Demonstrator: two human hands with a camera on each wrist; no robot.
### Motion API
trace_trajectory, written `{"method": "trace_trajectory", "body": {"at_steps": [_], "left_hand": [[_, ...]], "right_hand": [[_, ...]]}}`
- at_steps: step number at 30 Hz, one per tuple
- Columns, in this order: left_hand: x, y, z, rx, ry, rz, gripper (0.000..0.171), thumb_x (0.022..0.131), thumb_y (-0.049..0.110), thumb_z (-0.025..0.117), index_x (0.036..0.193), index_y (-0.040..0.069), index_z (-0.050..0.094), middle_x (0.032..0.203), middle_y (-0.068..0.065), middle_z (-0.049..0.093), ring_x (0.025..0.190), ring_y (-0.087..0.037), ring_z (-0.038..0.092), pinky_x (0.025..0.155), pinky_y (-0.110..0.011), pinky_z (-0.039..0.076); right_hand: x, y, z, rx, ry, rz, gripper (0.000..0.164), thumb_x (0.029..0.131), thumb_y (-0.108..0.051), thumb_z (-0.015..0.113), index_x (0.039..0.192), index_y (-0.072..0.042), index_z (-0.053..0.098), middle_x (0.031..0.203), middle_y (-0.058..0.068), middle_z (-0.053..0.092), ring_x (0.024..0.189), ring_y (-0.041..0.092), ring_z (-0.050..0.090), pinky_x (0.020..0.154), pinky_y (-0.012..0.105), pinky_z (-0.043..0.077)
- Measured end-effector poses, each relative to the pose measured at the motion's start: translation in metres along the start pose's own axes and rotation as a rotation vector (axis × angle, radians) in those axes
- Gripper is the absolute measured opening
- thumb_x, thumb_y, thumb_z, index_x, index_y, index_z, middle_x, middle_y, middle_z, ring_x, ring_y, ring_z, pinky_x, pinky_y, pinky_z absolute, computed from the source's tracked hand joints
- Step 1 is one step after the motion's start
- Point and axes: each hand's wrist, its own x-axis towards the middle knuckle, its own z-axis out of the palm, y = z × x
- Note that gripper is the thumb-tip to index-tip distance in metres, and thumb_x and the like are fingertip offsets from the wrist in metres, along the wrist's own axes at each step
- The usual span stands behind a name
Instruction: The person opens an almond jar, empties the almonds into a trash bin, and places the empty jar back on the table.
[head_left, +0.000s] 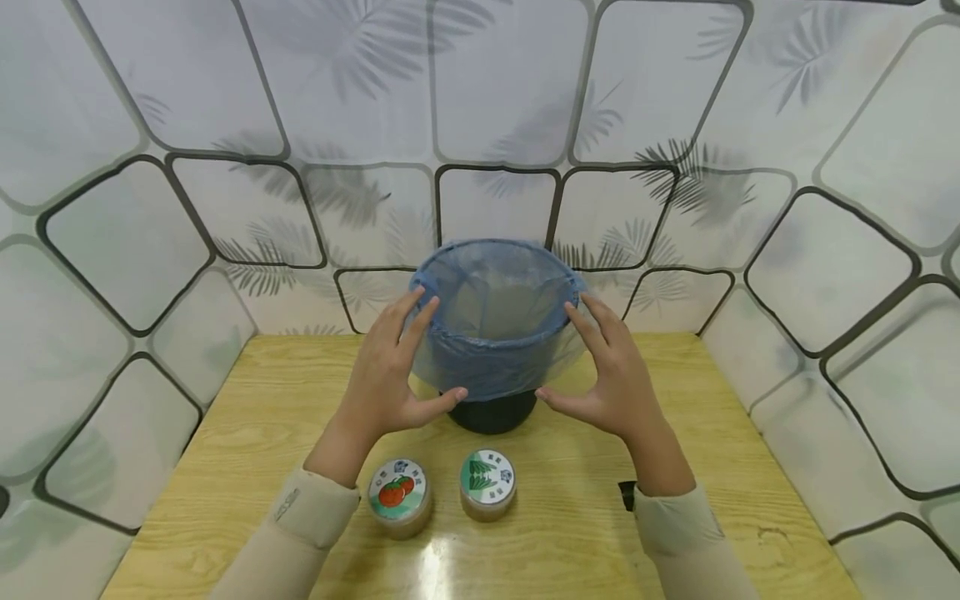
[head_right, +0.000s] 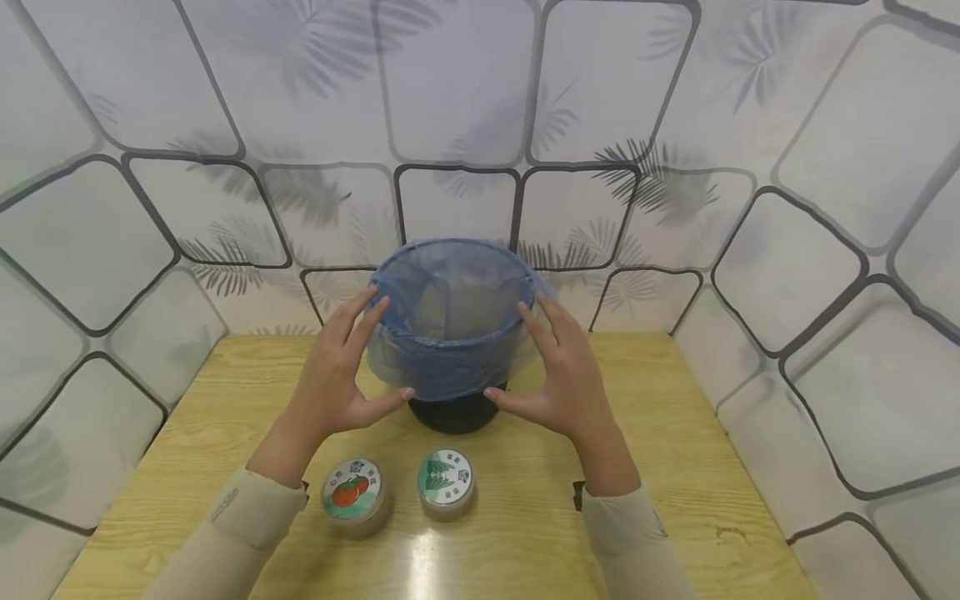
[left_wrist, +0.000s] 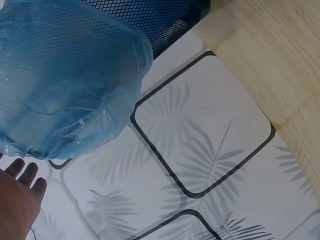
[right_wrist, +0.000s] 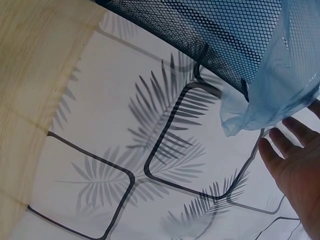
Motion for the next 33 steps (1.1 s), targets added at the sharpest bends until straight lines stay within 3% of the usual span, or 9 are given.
{"method": "trace_trajectory", "body": {"at_steps": [15,23,33], "left_hand": [[-0.013,0.004,0.0,-0.004,-0.015,-0.015,0.11,0.088,0.089,0.049,0.169,0.016,0.031,0.166,-0.022,0.039,0.151,-0.041,0.042,0.12,-0.066,0.038],[-0.021,0.006,0.0,-0.016,-0.011,-0.025,0.111,0.089,0.089,0.049,0.166,0.009,0.036,0.167,-0.02,0.038,0.149,-0.042,0.045,0.117,-0.066,0.041],[-0.031,0.012,0.0,-0.031,-0.016,-0.039,0.109,0.089,0.087,0.051,0.168,0.014,0.034,0.167,-0.019,0.04,0.142,-0.043,0.052,0.109,-0.066,0.049]], "right_hand": [[-0.018,0.002,-0.001,0.013,0.019,0.029,0.113,0.083,-0.089,0.059,0.164,-0.012,0.043,0.166,0.023,0.041,0.149,0.047,0.043,0.112,0.073,0.04],[-0.027,0.008,-0.002,0.022,-0.013,0.073,0.11,0.084,-0.088,0.06,0.166,-0.017,0.04,0.167,0.02,0.04,0.147,0.048,0.044,0.107,0.075,0.043],[-0.038,0.011,-0.001,0.066,-0.069,0.094,0.105,0.079,-0.067,0.083,0.165,-0.022,0.042,0.166,0.015,0.043,0.147,0.044,0.045,0.109,0.071,0.045]]}}
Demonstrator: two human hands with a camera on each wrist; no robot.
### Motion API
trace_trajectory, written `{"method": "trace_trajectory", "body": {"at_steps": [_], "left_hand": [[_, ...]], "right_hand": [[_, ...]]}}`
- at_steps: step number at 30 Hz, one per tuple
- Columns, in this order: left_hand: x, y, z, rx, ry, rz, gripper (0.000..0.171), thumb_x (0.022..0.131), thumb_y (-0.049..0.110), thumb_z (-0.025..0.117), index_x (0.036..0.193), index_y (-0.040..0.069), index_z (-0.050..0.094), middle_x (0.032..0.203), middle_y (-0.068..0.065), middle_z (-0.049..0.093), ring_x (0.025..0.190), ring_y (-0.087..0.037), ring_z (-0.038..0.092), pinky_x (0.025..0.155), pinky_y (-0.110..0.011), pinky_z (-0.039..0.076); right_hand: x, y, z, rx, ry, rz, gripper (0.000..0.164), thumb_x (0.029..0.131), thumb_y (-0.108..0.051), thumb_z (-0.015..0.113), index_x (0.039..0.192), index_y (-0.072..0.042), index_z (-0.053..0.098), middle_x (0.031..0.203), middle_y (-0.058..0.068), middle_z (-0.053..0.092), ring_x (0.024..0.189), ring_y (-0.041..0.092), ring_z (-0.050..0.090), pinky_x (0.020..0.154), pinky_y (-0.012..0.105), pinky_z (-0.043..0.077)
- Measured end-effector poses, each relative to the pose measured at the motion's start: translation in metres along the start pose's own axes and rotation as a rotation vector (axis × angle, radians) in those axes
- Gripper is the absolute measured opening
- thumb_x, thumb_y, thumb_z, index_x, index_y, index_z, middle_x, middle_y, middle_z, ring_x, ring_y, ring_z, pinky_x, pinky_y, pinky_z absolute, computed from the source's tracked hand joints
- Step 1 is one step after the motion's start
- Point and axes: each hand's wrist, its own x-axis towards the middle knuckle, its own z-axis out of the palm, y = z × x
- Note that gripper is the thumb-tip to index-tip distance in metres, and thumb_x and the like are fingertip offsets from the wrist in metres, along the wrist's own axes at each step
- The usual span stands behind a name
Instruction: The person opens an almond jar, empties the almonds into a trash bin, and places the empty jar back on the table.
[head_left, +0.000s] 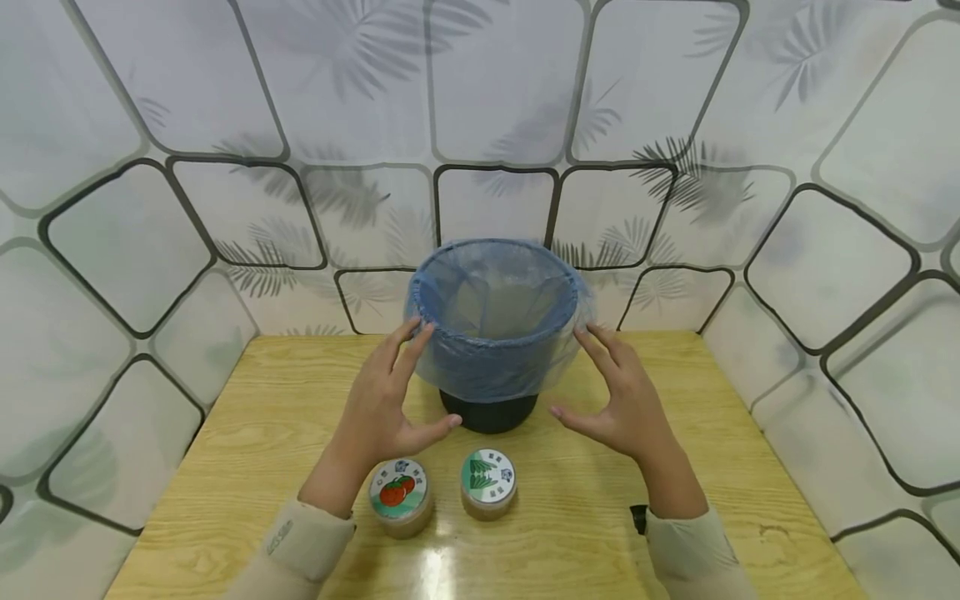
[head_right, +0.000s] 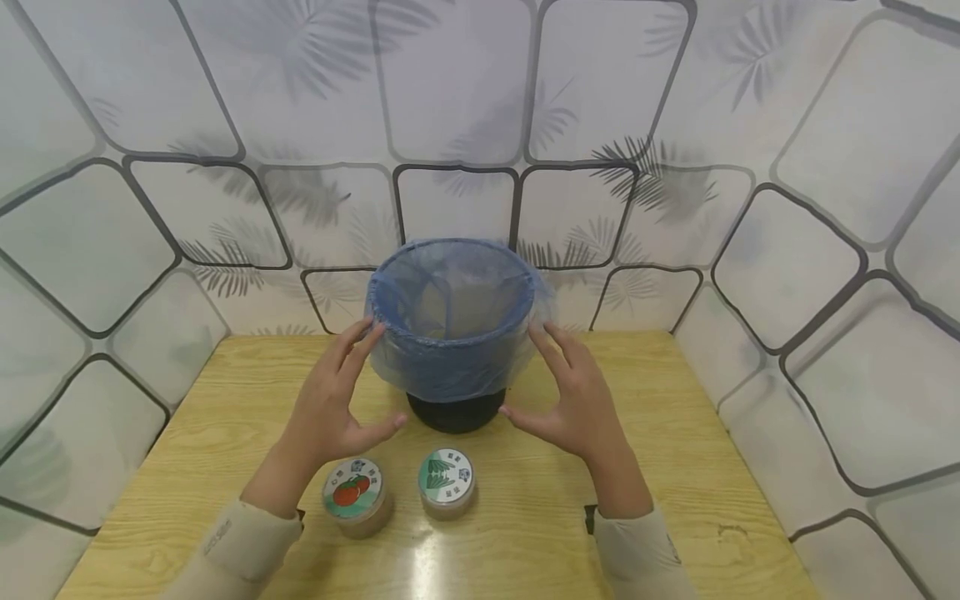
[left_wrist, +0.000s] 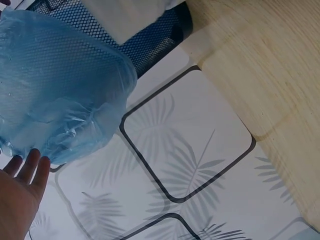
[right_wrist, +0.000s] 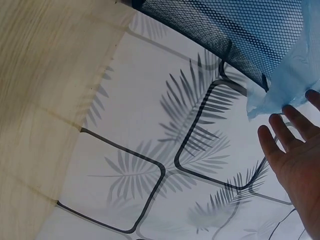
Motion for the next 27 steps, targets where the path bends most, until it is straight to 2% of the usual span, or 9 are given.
{"method": "trace_trajectory", "body": {"at_steps": [7,12,19,23,27], "left_hand": [[-0.007,0.002,0.002,-0.021,0.009,0.02,0.106,0.09,0.084,0.053,0.167,0.013,0.036,0.162,-0.019,0.044,0.139,-0.039,0.056,0.102,-0.061,0.055],[-0.011,0.004,0.004,-0.029,-0.004,0.02,0.103,0.09,0.083,0.054,0.165,0.013,0.04,0.157,-0.018,0.049,0.134,-0.038,0.06,0.1,-0.059,0.057],[-0.015,0.004,0.004,-0.051,-0.002,0.034,0.097,0.091,0.078,0.059,0.162,0.013,0.045,0.149,-0.017,0.056,0.124,-0.035,0.065,0.092,-0.056,0.06],[-0.016,0.005,0.005,-0.064,-0.003,0.043,0.095,0.091,0.076,0.06,0.161,0.012,0.047,0.148,-0.017,0.057,0.124,-0.035,0.066,0.094,-0.056,0.06],[-0.018,0.006,0.005,-0.064,-0.012,0.042,0.094,0.091,0.075,0.061,0.16,0.012,0.048,0.147,-0.016,0.058,0.123,-0.035,0.066,0.092,-0.055,0.06]], "right_hand": [[-0.006,0.001,0.003,0.0,-0.016,0.016,0.107,0.072,-0.048,0.094,0.164,-0.023,0.045,0.167,0.011,0.042,0.148,0.043,0.045,0.109,0.07,0.045],[-0.011,0.001,0.006,-0.001,-0.029,0.029,0.107,0.07,-0.044,0.097,0.162,-0.025,0.047,0.167,0.01,0.043,0.147,0.042,0.046,0.108,0.07,0.047],[-0.016,-0.001,0.008,0.017,-0.042,0.026,0.093,0.069,-0.041,0.099,0.151,-0.016,0.061,0.162,0.014,0.048,0.146,0.04,0.048,0.108,0.068,0.048],[-0.02,-0.003,0.009,0.057,-0.085,0.068,0.089,0.072,-0.04,0.098,0.15,-0.017,0.062,0.162,0.013,0.048,0.146,0.041,0.047,0.106,0.069,0.048],[-0.025,-0.005,0.012,0.126,-0.164,0.12,0.086,0.076,-0.04,0.096,0.152,-0.021,0.06,0.165,0.01,0.044,0.148,0.041,0.044,0.106,0.071,0.047]]}}
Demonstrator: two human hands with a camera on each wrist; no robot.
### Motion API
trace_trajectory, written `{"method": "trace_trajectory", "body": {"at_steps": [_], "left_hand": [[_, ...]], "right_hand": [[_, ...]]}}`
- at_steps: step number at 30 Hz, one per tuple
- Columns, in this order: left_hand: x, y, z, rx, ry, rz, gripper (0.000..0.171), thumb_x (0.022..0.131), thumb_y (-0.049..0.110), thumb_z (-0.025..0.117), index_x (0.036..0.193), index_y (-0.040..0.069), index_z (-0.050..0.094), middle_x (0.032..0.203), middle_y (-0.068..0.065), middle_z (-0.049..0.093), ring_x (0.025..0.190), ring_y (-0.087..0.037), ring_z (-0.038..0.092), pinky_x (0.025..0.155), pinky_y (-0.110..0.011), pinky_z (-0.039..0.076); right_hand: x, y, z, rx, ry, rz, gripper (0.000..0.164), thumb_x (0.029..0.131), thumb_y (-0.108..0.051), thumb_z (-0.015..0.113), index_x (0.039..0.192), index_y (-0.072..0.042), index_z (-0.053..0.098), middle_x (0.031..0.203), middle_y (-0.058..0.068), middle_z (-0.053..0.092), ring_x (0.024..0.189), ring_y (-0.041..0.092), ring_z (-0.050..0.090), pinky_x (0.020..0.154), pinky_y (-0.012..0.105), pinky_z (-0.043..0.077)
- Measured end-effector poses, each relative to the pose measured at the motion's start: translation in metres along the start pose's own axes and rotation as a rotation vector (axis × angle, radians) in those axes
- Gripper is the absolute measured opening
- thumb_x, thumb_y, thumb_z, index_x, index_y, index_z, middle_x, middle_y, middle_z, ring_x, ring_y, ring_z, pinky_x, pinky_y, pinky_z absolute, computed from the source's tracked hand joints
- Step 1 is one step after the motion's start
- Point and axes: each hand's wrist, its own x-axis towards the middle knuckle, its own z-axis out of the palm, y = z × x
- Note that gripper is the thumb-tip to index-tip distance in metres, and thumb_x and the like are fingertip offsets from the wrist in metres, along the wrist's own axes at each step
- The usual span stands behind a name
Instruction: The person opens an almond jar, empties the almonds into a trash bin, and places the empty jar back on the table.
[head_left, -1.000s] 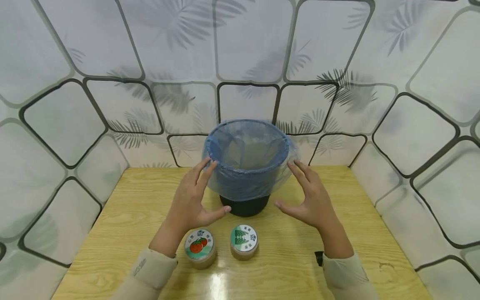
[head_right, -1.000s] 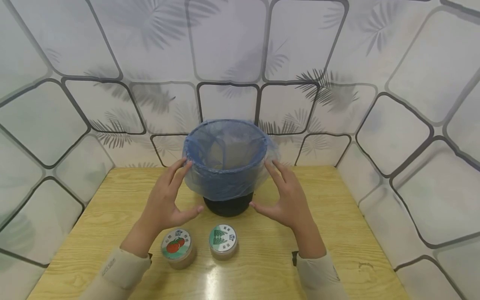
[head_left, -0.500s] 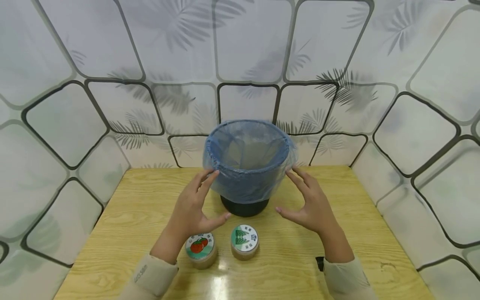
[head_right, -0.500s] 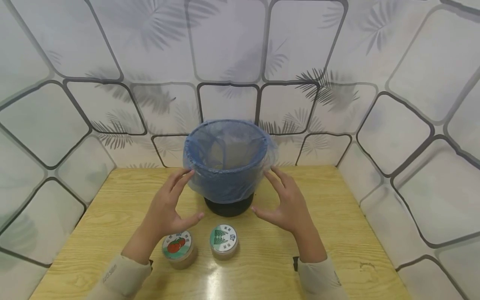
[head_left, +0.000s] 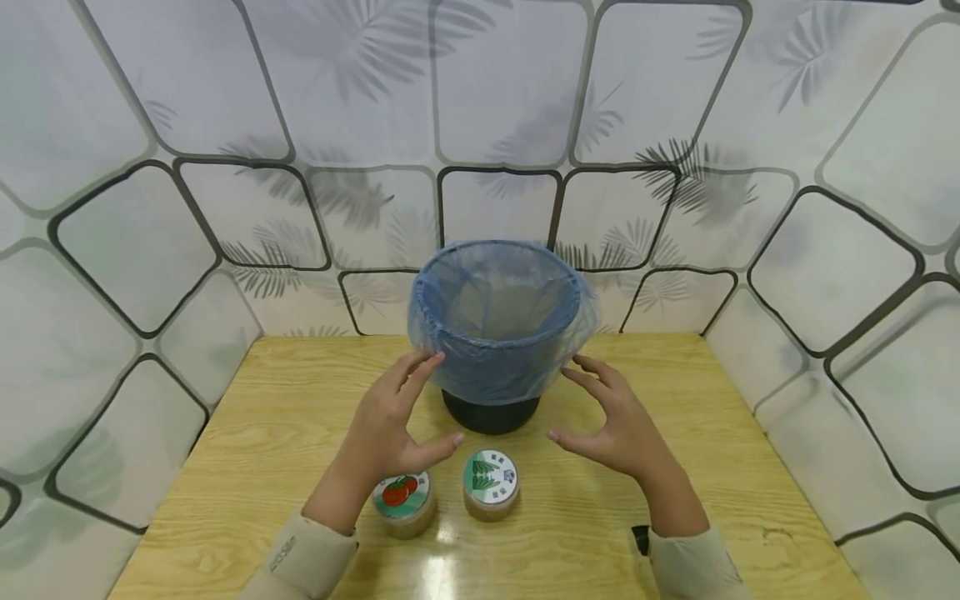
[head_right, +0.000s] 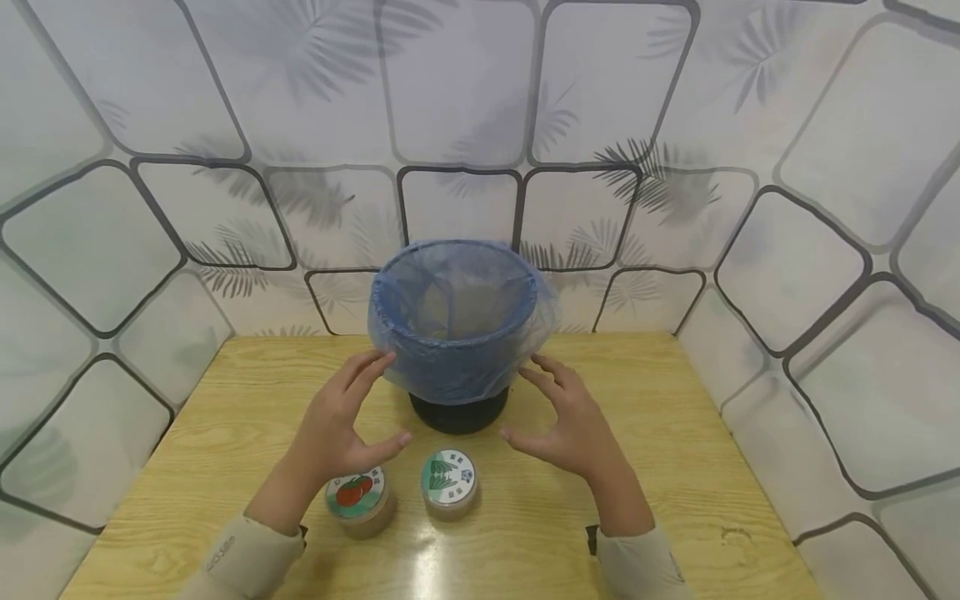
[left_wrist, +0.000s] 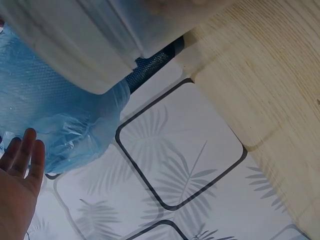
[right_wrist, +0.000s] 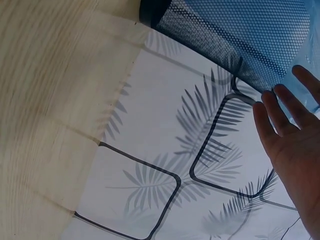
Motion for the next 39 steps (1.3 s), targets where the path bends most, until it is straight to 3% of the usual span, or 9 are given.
{"method": "trace_trajectory", "body": {"at_steps": [8,15,23,30,39], "left_hand": [[-0.001,0.003,0.002,-0.011,-0.042,-0.002,0.091,0.09,0.071,0.066,0.158,0.012,0.05,0.144,-0.014,0.059,0.117,-0.029,0.067,0.087,-0.049,0.06],[-0.004,0.006,0.007,-0.016,-0.068,-0.001,0.093,0.09,0.072,0.067,0.159,0.012,0.048,0.145,-0.012,0.058,0.117,-0.027,0.067,0.09,-0.048,0.061],[-0.006,0.008,0.008,-0.035,-0.096,-0.008,0.095,0.089,0.07,0.072,0.161,0.013,0.047,0.148,-0.012,0.057,0.12,-0.027,0.067,0.094,-0.048,0.061],[-0.009,0.009,0.01,-0.075,-0.152,-0.042,0.092,0.089,0.064,0.077,0.161,0.014,0.046,0.151,-0.01,0.055,0.125,-0.027,0.066,0.096,-0.048,0.061],[-0.012,0.014,0.012,-0.079,-0.26,-0.069,0.084,0.088,0.06,0.08,0.154,0.014,0.056,0.147,-0.005,0.06,0.127,-0.023,0.066,0.099,-0.046,0.061]], "right_hand": [[-0.006,-0.003,0.008,0.013,-0.086,0.033,0.086,0.079,-0.048,0.094,0.152,-0.019,0.059,0.162,0.012,0.047,0.147,0.041,0.047,0.107,0.07,0.05],[-0.01,-0.006,0.017,0.034,-0.148,0.069,0.084,0.082,-0.054,0.09,0.153,-0.019,0.058,0.159,0.009,0.05,0.145,0.04,0.051,0.108,0.068,0.051],[-0.015,-0.009,0.028,0.044,-0.204,0.069,0.092,0.079,-0.062,0.088,0.153,-0.016,0.058,0.157,0.01,0.053,0.142,0.039,0.055,0.107,0.066,0.052],[-0.019,-0.008,0.037,0.065,-0.277,0.112,0.093,0.08,-0.063,0.087,0.154,-0.016,0.057,0.157,0.01,0.053,0.141,0.038,0.056,0.107,0.065,0.052],[-0.022,-0.01,0.044,0.101,-0.334,0.095,0.098,0.075,-0.054,0.094,0.158,-0.023,0.052,0.157,0.009,0.053,0.141,0.038,0.057,0.107,0.064,0.053]]}}
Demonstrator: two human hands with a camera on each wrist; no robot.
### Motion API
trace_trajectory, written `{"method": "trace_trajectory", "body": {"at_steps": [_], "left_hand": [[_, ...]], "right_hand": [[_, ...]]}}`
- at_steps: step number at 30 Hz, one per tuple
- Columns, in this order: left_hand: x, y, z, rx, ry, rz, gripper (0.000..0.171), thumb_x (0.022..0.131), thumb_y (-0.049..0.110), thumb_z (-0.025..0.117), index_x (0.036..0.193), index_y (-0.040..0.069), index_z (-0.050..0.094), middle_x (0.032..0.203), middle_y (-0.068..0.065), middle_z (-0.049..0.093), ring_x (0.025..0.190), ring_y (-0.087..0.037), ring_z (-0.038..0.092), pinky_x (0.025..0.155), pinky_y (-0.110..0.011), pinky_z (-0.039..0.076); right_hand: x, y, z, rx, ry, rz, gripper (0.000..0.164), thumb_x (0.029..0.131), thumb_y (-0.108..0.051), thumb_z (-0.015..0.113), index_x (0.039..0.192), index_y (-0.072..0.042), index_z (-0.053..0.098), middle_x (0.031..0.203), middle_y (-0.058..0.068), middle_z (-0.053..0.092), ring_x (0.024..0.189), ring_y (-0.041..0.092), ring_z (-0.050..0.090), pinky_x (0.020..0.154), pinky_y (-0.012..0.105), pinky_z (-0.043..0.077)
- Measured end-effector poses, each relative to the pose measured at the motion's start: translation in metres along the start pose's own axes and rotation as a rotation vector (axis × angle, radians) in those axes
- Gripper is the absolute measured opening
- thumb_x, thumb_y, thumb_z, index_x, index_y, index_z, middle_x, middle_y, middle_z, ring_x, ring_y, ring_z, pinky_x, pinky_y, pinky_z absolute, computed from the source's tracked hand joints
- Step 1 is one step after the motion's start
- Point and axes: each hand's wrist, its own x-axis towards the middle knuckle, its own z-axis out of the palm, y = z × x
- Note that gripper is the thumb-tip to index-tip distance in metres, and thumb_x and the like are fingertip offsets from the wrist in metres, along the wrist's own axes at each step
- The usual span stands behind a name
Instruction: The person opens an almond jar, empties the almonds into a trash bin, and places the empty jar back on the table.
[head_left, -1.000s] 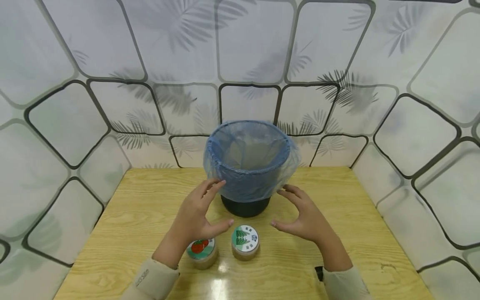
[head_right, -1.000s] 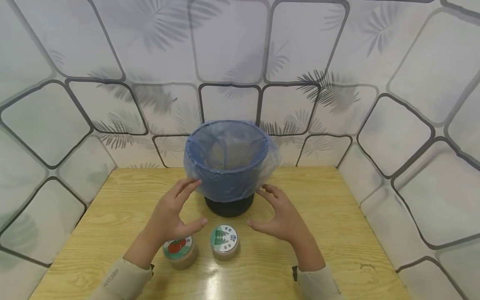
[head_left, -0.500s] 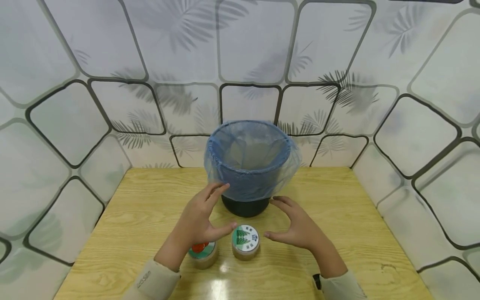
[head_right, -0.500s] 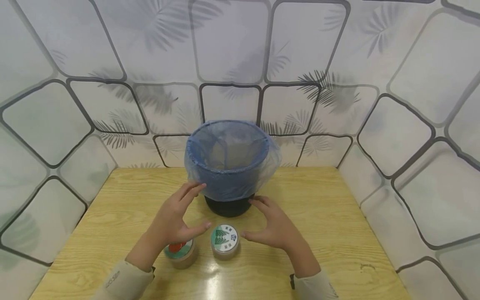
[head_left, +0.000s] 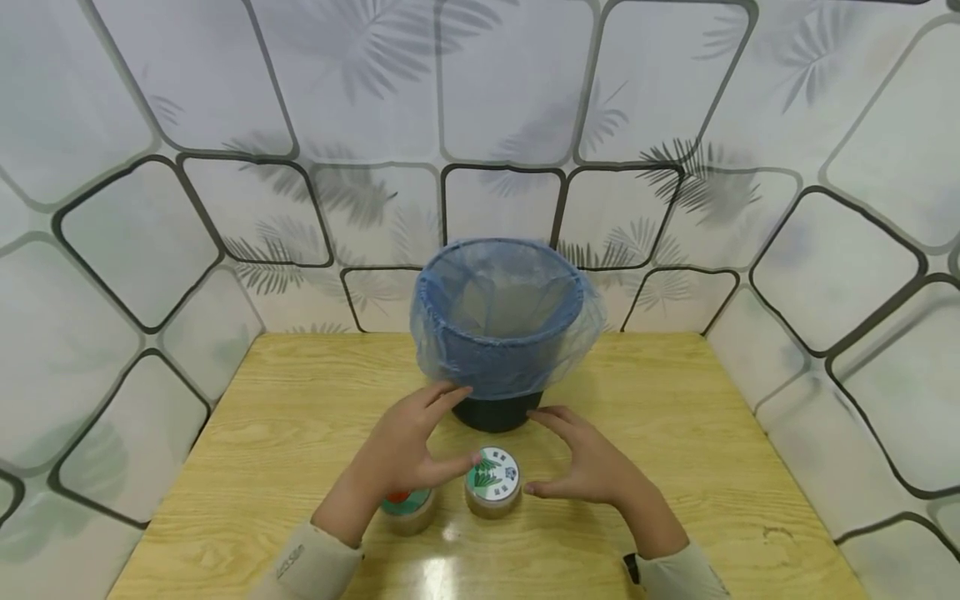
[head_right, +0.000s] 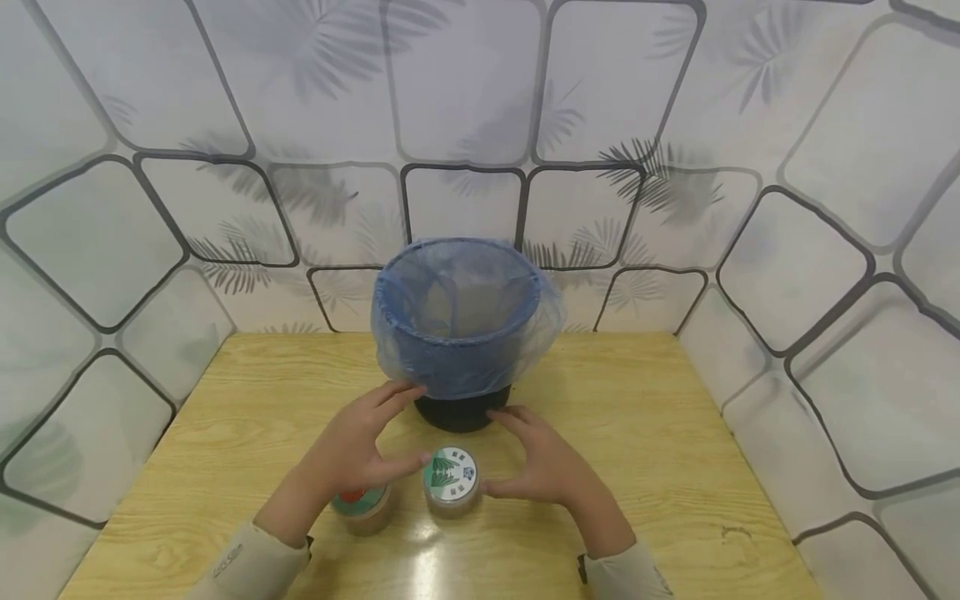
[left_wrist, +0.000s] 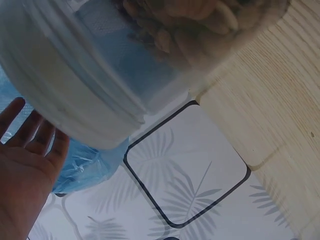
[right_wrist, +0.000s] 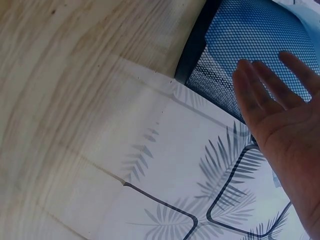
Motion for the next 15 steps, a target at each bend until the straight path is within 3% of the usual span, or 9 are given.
{"method": "trace_trajectory", "body": {"at_steps": [5,15], "left_hand": [[-0.001,0.006,0.001,-0.008,-0.072,-0.025,0.085,0.089,0.064,0.077,0.156,0.016,0.055,0.148,-0.003,0.059,0.125,-0.02,0.066,0.097,-0.043,0.061],[-0.003,0.007,0.01,0.004,-0.172,-0.061,0.084,0.089,0.066,0.077,0.154,0.017,0.056,0.152,-0.006,0.057,0.132,-0.025,0.063,0.104,-0.045,0.058]], "right_hand": [[0.001,-0.001,0.005,0.006,-0.039,-0.006,0.102,0.073,-0.054,0.096,0.158,-0.021,0.052,0.158,0.013,0.052,0.142,0.04,0.055,0.108,0.065,0.052],[0.001,-0.001,0.014,0.033,-0.103,0.001,0.106,0.073,-0.051,0.097,0.16,-0.013,0.049,0.158,0.014,0.051,0.144,0.044,0.051,0.108,0.069,0.05]]}}
